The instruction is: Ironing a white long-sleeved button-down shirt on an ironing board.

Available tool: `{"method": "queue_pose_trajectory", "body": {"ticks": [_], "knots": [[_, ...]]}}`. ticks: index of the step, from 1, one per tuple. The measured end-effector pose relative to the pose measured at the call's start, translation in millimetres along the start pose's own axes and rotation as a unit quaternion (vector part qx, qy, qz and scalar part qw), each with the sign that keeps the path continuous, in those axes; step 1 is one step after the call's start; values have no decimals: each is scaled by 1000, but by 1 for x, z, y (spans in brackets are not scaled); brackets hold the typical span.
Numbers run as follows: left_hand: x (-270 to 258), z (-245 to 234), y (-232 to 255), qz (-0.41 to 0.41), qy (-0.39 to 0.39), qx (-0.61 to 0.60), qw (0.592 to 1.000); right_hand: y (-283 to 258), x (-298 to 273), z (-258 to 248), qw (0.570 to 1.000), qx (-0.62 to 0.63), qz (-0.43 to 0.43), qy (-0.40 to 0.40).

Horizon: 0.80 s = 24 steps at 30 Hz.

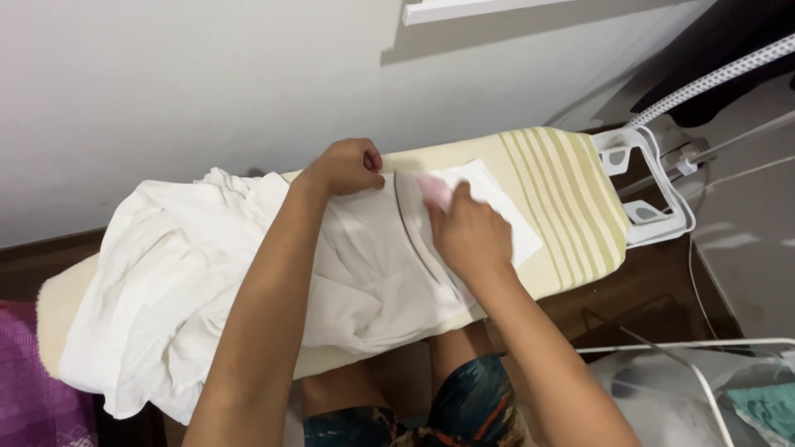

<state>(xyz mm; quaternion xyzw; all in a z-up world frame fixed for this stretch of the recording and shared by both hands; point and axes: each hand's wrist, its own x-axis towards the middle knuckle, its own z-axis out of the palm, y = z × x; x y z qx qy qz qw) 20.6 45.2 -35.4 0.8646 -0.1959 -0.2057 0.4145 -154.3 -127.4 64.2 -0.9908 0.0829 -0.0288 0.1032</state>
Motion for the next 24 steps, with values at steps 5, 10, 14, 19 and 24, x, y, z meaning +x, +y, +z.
{"method": "queue_pose_trajectory", "body": {"ticks": [5,10,14,19,24], "knots": [[11,-3,-10,43,22,12,999,1,-41,-15,998,-38,30,-36],[-3,-3,7,-13,-16,6,1000,7,3,10,998,-37,-13,40],[-1,-5,5,-20,-25,1,999,-2,-10,-10,998,-28,34,-38],[0,-4,-6,3,-16,-8,1000,0,-38,-7,997,-43,37,-48],[2,-5,1,-7,-24,22,999,2,-5,2,1000,-19,6,-3]]}}
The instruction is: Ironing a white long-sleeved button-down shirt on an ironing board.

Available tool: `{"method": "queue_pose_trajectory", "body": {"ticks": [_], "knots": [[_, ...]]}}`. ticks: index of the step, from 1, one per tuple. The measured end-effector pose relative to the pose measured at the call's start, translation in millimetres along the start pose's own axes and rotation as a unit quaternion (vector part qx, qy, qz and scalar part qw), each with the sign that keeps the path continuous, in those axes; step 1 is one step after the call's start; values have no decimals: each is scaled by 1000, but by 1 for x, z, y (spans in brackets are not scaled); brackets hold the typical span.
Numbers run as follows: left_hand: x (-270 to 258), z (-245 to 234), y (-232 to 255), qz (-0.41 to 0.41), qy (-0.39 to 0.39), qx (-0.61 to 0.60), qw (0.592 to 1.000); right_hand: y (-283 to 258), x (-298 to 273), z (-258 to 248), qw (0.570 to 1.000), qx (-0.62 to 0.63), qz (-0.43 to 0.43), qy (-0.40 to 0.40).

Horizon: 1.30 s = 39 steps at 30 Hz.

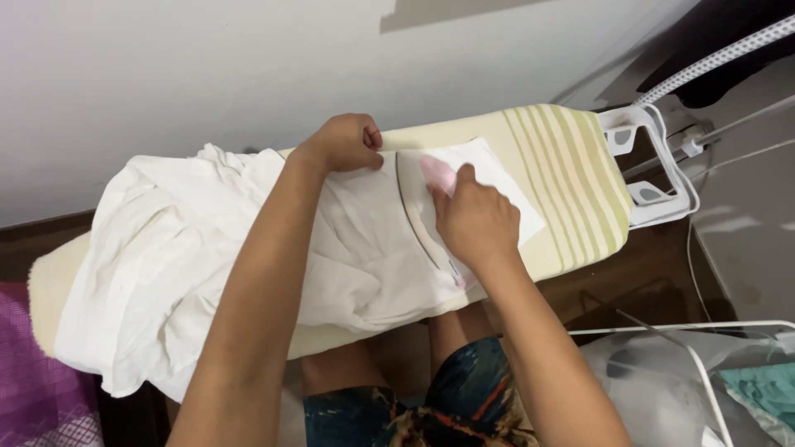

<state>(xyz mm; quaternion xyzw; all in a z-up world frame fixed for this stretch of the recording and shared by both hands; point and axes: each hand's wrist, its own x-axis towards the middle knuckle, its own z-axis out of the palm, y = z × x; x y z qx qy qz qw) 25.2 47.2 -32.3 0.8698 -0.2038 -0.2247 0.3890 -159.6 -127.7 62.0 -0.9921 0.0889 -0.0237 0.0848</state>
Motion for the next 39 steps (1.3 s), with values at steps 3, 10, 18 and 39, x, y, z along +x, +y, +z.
{"method": "queue_pose_trajectory", "body": {"ticks": [3,10,18,39], "knots": [[-9,-7,10,-37,-20,-51,998,1,-41,-21,995,-25,36,-90],[-12,-6,11,-12,-12,-23,1000,13,-39,-5,998,-63,-16,23],[-10,-3,3,26,2,-34,999,102,41,-22,963,-216,-153,49],[-15,-3,22,-23,18,-5,1000,170,120,-1,934,-183,-282,119]]}}
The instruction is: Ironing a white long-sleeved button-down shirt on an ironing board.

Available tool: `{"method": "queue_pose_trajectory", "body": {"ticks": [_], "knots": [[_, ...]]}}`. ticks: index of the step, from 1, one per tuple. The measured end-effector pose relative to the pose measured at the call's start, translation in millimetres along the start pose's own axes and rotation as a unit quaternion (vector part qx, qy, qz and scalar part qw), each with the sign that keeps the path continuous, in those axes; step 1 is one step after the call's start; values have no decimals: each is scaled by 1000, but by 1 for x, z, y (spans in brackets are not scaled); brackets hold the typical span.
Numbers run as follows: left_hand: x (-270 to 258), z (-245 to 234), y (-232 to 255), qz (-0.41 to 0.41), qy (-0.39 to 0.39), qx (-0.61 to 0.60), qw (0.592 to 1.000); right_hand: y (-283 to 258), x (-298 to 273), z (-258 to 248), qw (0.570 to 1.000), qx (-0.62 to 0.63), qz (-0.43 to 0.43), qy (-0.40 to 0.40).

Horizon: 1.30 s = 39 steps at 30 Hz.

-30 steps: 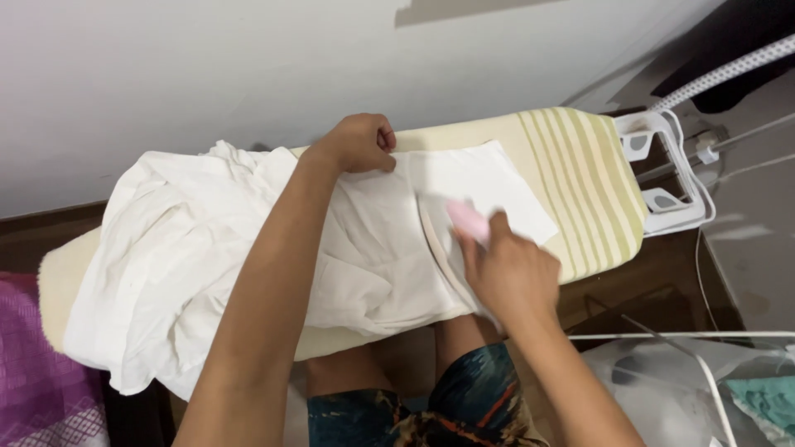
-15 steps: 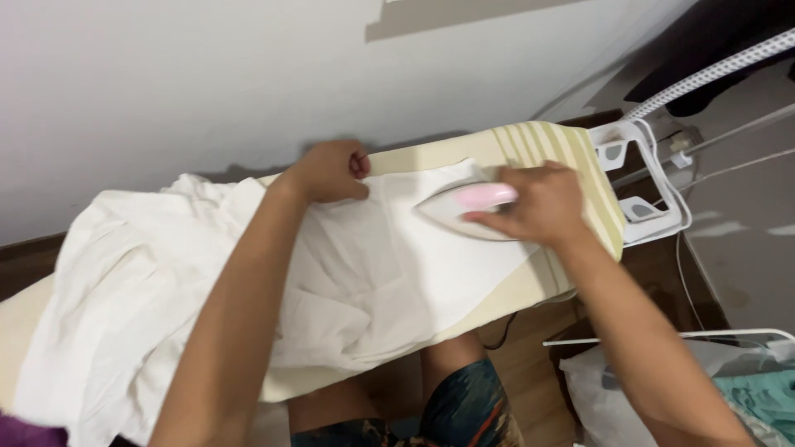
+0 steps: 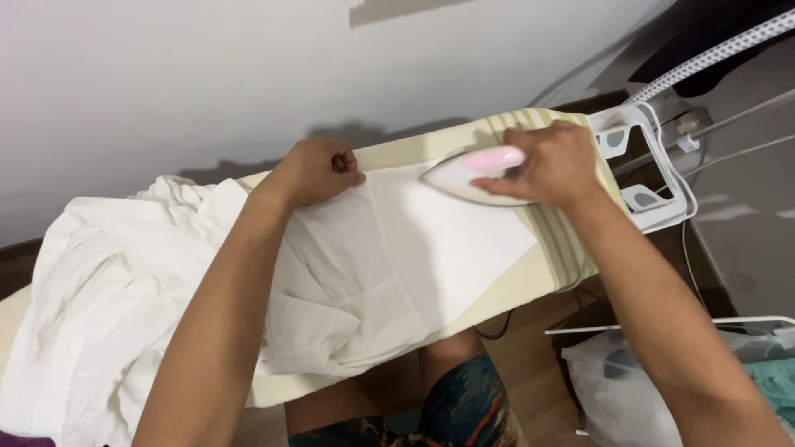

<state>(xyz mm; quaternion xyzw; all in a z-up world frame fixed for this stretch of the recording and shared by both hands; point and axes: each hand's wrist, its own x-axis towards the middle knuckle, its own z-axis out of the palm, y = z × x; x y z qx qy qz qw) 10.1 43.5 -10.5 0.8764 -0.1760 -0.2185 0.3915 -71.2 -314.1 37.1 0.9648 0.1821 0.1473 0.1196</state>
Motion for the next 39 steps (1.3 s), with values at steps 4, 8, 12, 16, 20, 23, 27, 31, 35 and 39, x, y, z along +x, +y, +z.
{"method": "queue_pose_trajectory", "body": {"ticks": [4,8,12,16,20,23,27,31,35,39], "knots": [[-4,1,-8,34,26,12,999,27,-11,3,998,5,54,-4],[-3,-4,-7,30,15,3,999,15,-7,5,998,-12,42,53],[-4,-3,0,-8,-8,-15,1000,6,0,-1,999,-17,40,-19],[-9,-4,-3,18,15,3,1000,27,-2,-4,996,-31,81,-20],[-4,-5,0,12,0,-2,1000,-4,9,-10,998,34,47,0],[-1,-7,0,-4,-14,-1,1000,-32,18,-15,995,85,-8,54],[-7,-7,4,0,-5,10,1000,-40,24,-25,998,59,12,14],[-4,-10,7,-42,-27,12,999,-62,30,-34,993,92,-22,71],[-3,-8,2,-20,-17,-1,1000,-45,9,-26,997,70,-4,29],[3,-3,-9,7,-12,23,1000,-2,-26,-19,991,5,87,-105]]}}
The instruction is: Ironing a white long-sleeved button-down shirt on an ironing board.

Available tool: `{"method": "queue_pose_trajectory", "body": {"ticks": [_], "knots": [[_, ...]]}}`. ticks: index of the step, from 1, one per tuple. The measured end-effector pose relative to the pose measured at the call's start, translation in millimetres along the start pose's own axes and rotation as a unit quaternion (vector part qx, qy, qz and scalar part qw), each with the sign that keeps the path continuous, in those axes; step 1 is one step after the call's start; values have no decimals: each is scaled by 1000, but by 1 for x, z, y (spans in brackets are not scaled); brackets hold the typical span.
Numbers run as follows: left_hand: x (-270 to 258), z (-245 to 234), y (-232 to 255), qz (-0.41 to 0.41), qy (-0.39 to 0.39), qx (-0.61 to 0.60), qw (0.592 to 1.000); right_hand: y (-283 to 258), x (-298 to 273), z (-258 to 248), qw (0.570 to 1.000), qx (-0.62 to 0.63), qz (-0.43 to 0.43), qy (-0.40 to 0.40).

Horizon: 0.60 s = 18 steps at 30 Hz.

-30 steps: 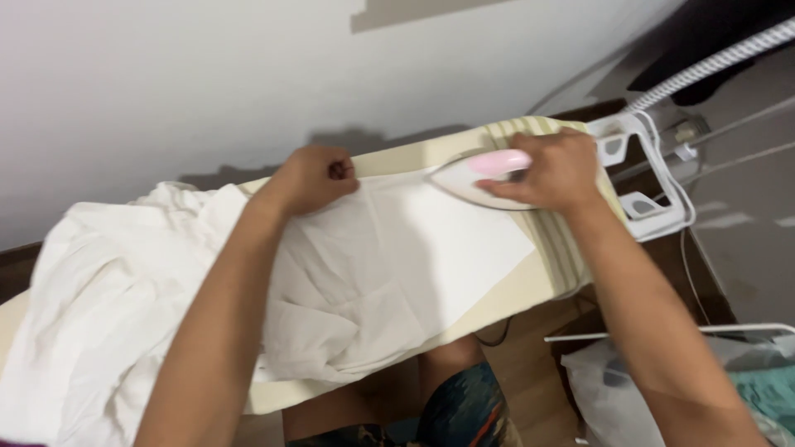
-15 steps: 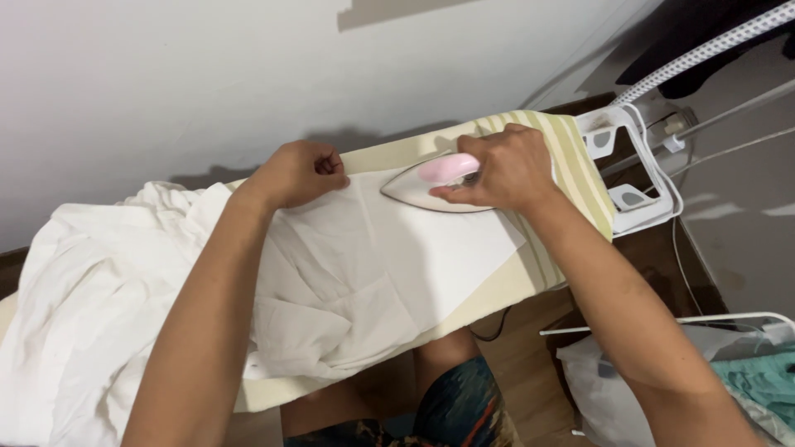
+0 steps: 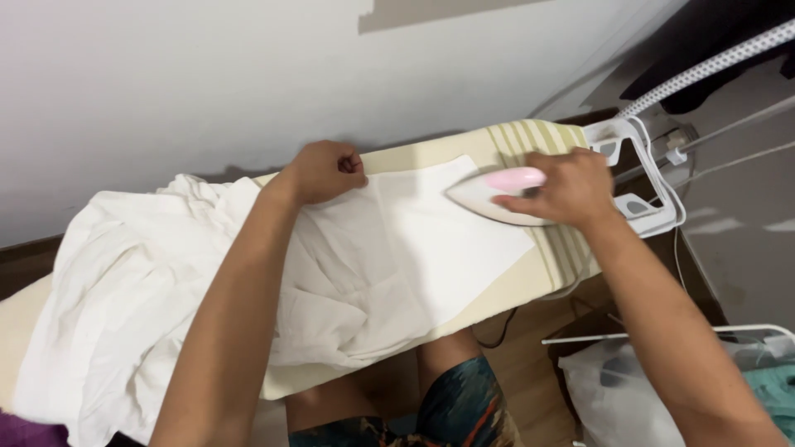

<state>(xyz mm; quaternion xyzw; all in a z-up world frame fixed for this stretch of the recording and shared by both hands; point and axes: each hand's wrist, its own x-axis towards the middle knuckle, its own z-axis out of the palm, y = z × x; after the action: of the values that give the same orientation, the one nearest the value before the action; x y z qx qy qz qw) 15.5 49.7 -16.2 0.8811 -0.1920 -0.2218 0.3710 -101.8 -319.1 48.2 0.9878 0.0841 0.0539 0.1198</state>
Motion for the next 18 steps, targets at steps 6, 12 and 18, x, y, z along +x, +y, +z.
{"method": "queue_pose_trajectory", "body": {"ticks": [6,12,18], "knots": [[0,-2,-1,1,-3,-23,1000,-9,1,4,983,29,-84,160],[1,-1,2,-13,-7,-23,1000,-40,22,-10,996,24,-24,87],[-4,-8,8,-35,-22,-29,999,-49,-13,-5,983,77,-149,71]]}}
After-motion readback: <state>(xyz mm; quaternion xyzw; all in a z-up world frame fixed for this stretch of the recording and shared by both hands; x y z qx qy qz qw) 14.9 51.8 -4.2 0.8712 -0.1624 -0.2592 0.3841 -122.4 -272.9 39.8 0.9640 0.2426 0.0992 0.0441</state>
